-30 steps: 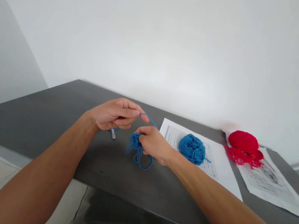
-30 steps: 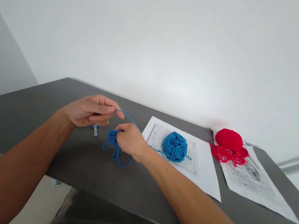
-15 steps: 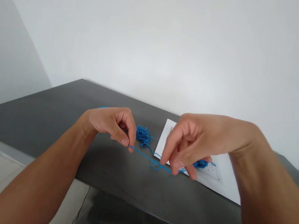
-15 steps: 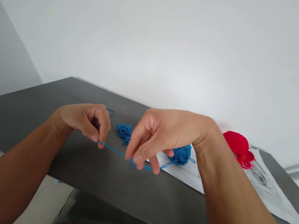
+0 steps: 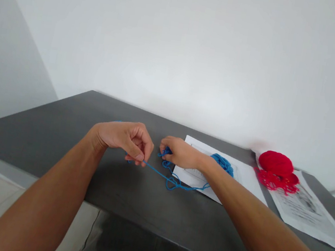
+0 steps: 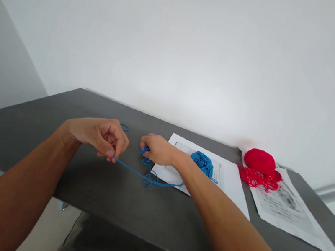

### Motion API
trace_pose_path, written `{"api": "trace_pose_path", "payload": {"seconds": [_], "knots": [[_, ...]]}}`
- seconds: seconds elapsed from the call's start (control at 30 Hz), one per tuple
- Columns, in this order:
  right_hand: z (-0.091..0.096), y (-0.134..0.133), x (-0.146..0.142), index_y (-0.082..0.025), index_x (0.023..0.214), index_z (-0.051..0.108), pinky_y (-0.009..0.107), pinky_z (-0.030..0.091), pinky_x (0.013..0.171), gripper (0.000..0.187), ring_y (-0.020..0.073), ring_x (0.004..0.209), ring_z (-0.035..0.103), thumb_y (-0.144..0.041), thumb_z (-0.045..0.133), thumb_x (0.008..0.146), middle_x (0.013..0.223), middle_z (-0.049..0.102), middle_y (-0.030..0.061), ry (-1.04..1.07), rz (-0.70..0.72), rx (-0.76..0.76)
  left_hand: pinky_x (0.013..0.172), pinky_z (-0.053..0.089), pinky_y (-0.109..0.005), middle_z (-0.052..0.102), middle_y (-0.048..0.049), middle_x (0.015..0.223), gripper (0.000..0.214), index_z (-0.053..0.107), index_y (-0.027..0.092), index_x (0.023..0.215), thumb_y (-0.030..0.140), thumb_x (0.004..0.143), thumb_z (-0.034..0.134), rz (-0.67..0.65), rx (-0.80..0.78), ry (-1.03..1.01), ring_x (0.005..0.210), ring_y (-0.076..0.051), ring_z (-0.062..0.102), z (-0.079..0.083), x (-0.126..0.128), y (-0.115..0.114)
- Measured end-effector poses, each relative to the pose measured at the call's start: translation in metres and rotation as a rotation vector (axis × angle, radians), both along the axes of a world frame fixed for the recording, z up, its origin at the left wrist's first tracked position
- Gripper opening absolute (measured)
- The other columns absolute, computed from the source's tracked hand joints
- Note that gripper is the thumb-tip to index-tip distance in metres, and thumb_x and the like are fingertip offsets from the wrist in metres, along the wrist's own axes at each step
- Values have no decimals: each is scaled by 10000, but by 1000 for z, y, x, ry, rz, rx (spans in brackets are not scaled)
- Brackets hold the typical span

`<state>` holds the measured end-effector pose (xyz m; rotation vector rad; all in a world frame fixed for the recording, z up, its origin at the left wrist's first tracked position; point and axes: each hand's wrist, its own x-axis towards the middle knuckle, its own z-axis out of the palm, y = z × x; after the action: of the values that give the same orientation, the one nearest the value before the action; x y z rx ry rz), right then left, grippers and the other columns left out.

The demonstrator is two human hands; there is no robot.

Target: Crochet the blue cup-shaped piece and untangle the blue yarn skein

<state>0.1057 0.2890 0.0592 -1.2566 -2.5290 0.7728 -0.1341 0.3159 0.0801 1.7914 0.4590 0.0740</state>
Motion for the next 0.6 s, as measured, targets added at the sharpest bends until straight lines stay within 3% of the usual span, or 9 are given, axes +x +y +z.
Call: {"api": "trace_pose_path", "payload": {"seconds": [0.1,0.23,0.37,0.47,0.6], "knots": [[25,2,16,-146,924,691,271,547,641,27,125,674,638,-167,678,914,829,705,12,167,-106,-4,572,523,-224,751,-94,738,192,793,146,760,335,738,826,24,44,79,603,-153,642,-1,-1,3],[83,-2,43,-162,782,671,232,357,445,195,100,499,499,-40,524,740,661,627,7,520,-366,135,603,502,-205,737,-48,696,70,746,156,718,221,713,721,100,150,196,645,-150,653,-3,3,6],[134,-24,62,-178,607,616,233,297,436,195,101,481,471,-17,508,630,551,527,10,879,-524,314,606,487,-224,725,-38,678,84,716,159,691,211,693,650,202,300,299,641,-164,654,-7,3,10],[151,-42,64,-179,520,598,234,329,468,215,115,528,528,-1,496,585,514,498,14,1030,-550,404,648,490,-254,737,-53,736,131,742,157,753,207,663,661,305,455,324,710,-203,676,-8,5,15],[152,-54,56,-177,481,606,233,337,460,234,115,507,519,7,484,560,492,487,10,1086,-535,440,957,488,-344,734,-110,1196,393,747,167,1105,283,735,679,431,659,182,1137,-292,649,-10,25,12]]}}
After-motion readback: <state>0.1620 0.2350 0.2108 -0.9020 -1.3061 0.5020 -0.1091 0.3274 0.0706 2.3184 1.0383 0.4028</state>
